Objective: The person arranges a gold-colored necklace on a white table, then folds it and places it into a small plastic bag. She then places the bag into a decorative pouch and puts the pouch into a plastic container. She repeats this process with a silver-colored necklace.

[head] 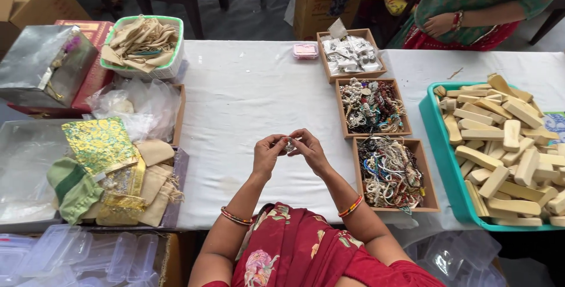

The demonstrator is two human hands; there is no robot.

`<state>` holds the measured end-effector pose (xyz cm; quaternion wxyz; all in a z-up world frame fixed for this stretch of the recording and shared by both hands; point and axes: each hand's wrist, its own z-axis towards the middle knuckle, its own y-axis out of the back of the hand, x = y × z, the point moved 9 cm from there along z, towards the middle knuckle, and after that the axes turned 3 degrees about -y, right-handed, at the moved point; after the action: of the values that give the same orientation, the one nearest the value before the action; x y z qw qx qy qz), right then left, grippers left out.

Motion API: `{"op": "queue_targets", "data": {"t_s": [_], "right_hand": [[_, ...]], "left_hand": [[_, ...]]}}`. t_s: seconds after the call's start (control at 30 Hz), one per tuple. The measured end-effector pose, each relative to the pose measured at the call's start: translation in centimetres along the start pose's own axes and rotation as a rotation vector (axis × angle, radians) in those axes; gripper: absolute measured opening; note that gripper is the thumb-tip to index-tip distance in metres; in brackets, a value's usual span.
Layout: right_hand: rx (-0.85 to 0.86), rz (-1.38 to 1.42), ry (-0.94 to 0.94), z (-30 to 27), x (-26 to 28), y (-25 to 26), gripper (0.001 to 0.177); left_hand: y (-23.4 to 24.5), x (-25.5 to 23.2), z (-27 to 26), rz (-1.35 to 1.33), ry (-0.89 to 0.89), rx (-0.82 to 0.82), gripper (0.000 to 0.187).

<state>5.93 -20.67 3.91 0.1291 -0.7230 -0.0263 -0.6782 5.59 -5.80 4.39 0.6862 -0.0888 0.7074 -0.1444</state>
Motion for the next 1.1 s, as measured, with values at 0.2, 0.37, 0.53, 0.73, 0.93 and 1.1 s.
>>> {"op": "queue_targets", "data": {"t_s": [0.2,0.37,0.53,0.73,0.93,1.1], "right_hand": [[0.089,0.135,0.009,-0.4,2.0,-2.6,0.028],[0.005,0.195,-0.076,1.3,-1.4,-3.7,0.023],[0.001,0.277,-0.185,2.4,-3.1,-8.0,0.023],[0.009,0.212,-0.185,4.8,-3.4,-12.3,0.02],[-0.092,0.279,-0.289,7.1,-9.8,-10.0,0.017],[-0.329,0.139,-0.416,7.0,-16.6,-2.6,0.021]], "left_hand": [[1.4,-0.6,0.0,0.034,0.052,0.052,0.02],[4.1,-1.3,-0.1,0.096,0.041,-0.019,0.018],[8.5,-3.5,-1.0,0.323,0.061,-0.167,0.018],[13.4,-0.5,-0.3,0.037,0.124,-0.14,0.023],[17.2,-4.4,0.4,0.61,0.008,-0.189,0.03],[24.1,-5.8,3.5,1.146,-0.065,-0.253,0.032]]}}
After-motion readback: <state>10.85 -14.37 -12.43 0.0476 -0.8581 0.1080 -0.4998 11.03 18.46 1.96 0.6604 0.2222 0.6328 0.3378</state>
